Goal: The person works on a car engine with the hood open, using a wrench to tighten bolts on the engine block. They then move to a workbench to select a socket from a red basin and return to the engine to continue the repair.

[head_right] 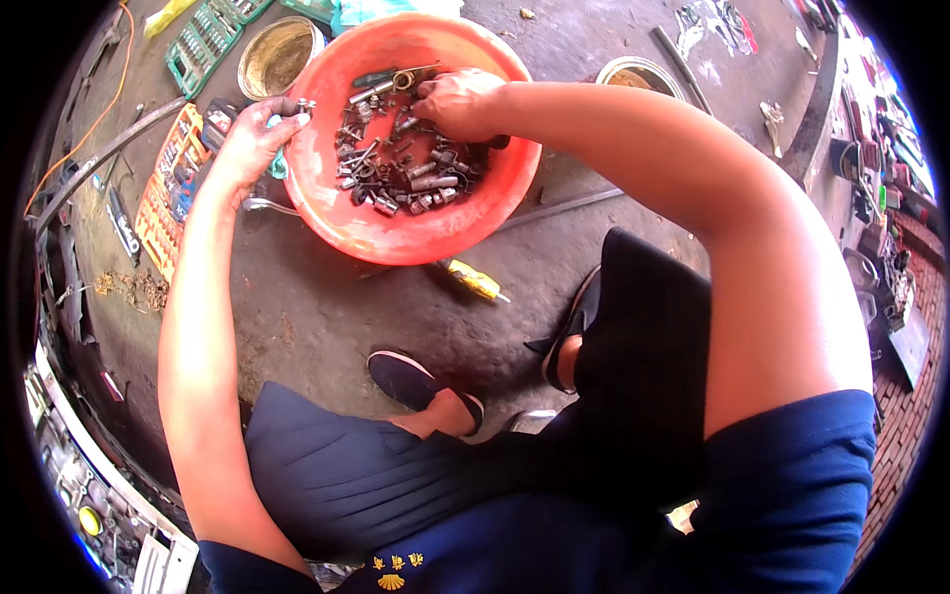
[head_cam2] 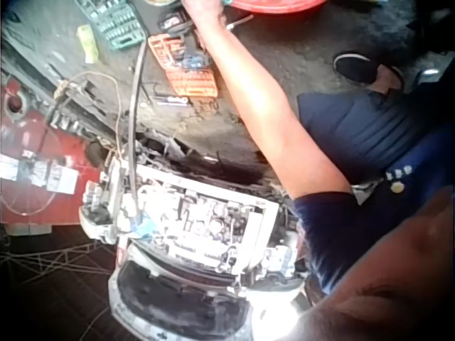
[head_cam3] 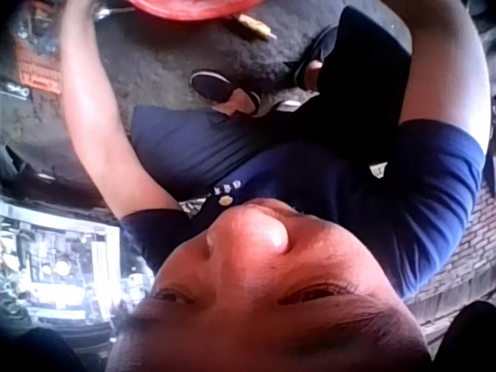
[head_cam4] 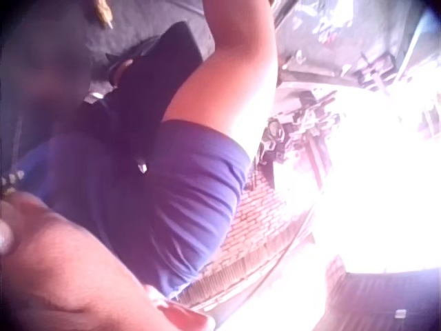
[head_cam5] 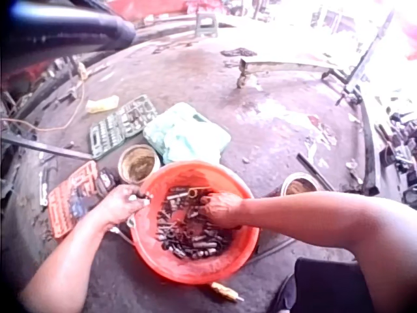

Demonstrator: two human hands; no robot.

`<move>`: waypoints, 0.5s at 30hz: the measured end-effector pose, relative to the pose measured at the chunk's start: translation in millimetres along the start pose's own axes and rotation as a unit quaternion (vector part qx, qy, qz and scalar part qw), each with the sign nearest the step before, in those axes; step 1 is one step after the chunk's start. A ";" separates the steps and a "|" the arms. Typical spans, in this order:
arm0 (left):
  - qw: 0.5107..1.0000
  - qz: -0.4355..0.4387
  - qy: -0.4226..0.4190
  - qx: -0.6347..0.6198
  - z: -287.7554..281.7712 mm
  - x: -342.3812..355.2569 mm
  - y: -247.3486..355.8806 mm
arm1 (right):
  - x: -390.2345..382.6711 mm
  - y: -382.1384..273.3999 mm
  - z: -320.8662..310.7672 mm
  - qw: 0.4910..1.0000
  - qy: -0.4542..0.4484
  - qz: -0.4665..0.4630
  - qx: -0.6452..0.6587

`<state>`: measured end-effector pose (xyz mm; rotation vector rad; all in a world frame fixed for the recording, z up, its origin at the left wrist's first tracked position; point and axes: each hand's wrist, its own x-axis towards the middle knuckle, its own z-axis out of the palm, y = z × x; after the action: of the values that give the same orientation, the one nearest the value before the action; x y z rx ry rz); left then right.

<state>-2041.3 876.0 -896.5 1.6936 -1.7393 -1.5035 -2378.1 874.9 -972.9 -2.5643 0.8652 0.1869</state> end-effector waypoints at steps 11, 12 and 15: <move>0.998 -0.020 0.013 -0.056 -11.9 -28.0 -34.9 | 77.5 4.8 1.6 0.992 0.007 0.116 -0.040; 0.998 -0.024 0.015 -0.055 -13.1 -29.6 -35.6 | 79.0 3.9 -1.0 0.992 0.009 0.100 -0.070; 0.998 -0.034 0.018 -0.039 -11.9 -31.4 -33.7 | 83.6 2.6 -6.9 0.990 0.003 0.134 -0.045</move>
<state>-2004.7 905.3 -904.6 1.7459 -1.5978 -1.5381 -2313.2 824.4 -989.1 -2.5225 1.2274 0.3050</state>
